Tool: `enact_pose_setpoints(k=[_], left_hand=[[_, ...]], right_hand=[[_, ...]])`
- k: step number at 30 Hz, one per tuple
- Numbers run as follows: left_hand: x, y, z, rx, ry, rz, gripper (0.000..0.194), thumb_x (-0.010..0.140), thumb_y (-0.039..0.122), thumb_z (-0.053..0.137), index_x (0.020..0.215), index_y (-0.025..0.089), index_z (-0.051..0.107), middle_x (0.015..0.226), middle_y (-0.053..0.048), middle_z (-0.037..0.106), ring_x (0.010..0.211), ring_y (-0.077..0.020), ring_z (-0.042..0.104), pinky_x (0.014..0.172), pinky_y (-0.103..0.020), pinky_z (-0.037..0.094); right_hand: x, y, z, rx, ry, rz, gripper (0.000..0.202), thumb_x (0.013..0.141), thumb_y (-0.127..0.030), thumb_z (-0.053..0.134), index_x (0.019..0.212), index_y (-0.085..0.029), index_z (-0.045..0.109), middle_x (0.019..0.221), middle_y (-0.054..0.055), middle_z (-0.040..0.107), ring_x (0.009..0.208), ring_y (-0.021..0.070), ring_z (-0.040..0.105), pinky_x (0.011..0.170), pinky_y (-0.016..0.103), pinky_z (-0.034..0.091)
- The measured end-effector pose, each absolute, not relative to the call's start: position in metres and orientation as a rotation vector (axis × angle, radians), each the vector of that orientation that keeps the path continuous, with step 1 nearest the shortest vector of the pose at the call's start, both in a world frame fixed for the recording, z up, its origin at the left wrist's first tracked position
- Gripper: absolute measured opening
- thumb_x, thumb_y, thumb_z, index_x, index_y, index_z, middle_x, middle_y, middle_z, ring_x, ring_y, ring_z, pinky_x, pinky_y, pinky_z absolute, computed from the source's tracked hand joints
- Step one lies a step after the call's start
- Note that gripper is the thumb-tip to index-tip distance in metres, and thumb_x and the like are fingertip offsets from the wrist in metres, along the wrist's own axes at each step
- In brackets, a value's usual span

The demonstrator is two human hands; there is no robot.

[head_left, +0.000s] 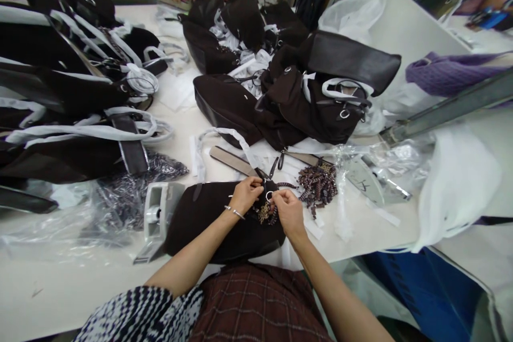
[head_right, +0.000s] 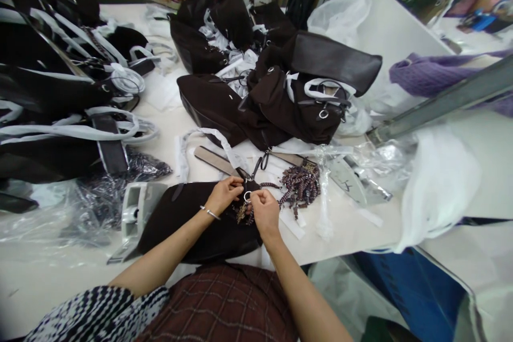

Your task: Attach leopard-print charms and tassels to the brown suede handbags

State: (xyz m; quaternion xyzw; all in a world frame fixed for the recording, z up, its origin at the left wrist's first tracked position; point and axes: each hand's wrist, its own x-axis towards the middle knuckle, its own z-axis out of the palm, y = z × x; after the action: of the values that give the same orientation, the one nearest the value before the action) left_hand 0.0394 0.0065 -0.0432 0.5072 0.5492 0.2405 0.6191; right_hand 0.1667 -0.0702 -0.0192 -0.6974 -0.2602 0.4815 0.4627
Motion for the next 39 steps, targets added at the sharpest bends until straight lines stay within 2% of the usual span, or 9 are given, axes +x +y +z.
enact_pose_setpoints(k=[3, 8, 13, 19, 23, 26, 32, 39], left_hand=[[0.046, 0.01, -0.056, 1.093, 1.305, 0.577, 0.02, 0.073, 0.017, 0.067, 0.091, 0.014, 0.058, 0.076, 0.0, 0.06, 0.063, -0.0098, 0.06, 0.051, -0.019, 0.054], [0.046, 0.016, -0.066, 0.952, 1.28, 0.62, 0.027, 0.074, 0.021, 0.068, 0.095, 0.014, 0.052, 0.071, 0.003, 0.056, 0.06, -0.0099, 0.06, 0.048, -0.019, 0.052], [0.045, 0.024, -0.063, 1.068, 1.22, 0.647, 0.02, 0.072, 0.025, 0.068, 0.076, 0.014, 0.052, 0.061, 0.004, 0.052, 0.05, -0.0063, 0.051, 0.043, -0.015, 0.044], [0.034, 0.015, -0.047, 1.071, 1.05, 0.672, 0.021, 0.08, 0.032, 0.062, 0.087, 0.015, 0.05, 0.063, 0.004, 0.056, 0.051, -0.008, 0.055, 0.046, -0.018, 0.046], [0.029, 0.009, -0.042, 1.035, 0.972, 0.654, 0.025, 0.08, 0.032, 0.064, 0.095, 0.014, 0.056, 0.073, 0.001, 0.06, 0.062, -0.0095, 0.06, 0.06, -0.023, 0.055], [0.028, 0.01, -0.04, 1.046, 0.955, 0.609, 0.025, 0.081, 0.03, 0.063, 0.097, 0.012, 0.058, 0.072, 0.002, 0.06, 0.063, -0.0098, 0.06, 0.064, -0.024, 0.056], [0.025, 0.012, -0.034, 1.179, 0.966, 0.613, 0.017, 0.083, 0.024, 0.059, 0.096, 0.013, 0.061, 0.072, 0.0, 0.062, 0.066, -0.0114, 0.06, 0.066, -0.023, 0.051], [0.022, 0.009, -0.039, 1.356, 1.013, 0.613, 0.019, 0.085, 0.02, 0.055, 0.102, 0.015, 0.064, 0.087, -0.003, 0.067, 0.076, -0.015, 0.063, 0.075, -0.027, 0.051]], right_hand=[[0.169, -0.063, -0.016, -1.763, -0.67, 1.107, 0.021, 0.078, -0.042, 0.061, 0.073, -0.022, 0.057, 0.056, -0.002, 0.057, 0.047, 0.0147, 0.052, 0.048, 0.028, 0.043], [0.175, -0.052, -0.023, -1.85, -0.728, 1.082, 0.021, 0.077, -0.042, 0.06, 0.071, -0.022, 0.057, 0.054, -0.004, 0.054, 0.045, 0.0127, 0.047, 0.043, 0.025, 0.039], [0.178, -0.045, -0.031, -1.924, -0.768, 1.092, 0.023, 0.076, -0.043, 0.059, 0.073, -0.02, 0.059, 0.054, -0.004, 0.054, 0.042, 0.0111, 0.046, 0.038, 0.023, 0.036], [0.178, -0.041, -0.013, -1.898, -0.789, 1.19, 0.022, 0.077, -0.042, 0.059, 0.073, -0.021, 0.058, 0.049, -0.007, 0.05, 0.037, 0.01, 0.043, 0.035, 0.021, 0.034], [0.177, -0.041, -0.006, -1.917, -0.921, 1.144, 0.018, 0.077, -0.039, 0.06, 0.079, -0.021, 0.057, 0.05, -0.007, 0.052, 0.038, 0.0098, 0.045, 0.038, 0.02, 0.034], [0.178, -0.04, -0.01, -1.925, -1.042, 1.079, 0.017, 0.077, -0.036, 0.062, 0.085, -0.022, 0.055, 0.052, -0.007, 0.056, 0.041, 0.0105, 0.049, 0.042, 0.02, 0.035], [0.181, -0.037, -0.011, -1.913, -1.206, 1.064, 0.014, 0.078, -0.032, 0.059, 0.071, -0.02, 0.059, 0.053, -0.005, 0.057, 0.046, 0.0103, 0.047, 0.047, 0.022, 0.034], [0.177, -0.032, 0.0, -1.995, -1.232, 0.957, 0.015, 0.078, -0.028, 0.057, 0.07, -0.019, 0.065, 0.062, -0.002, 0.065, 0.056, 0.0134, 0.056, 0.057, 0.024, 0.039]])
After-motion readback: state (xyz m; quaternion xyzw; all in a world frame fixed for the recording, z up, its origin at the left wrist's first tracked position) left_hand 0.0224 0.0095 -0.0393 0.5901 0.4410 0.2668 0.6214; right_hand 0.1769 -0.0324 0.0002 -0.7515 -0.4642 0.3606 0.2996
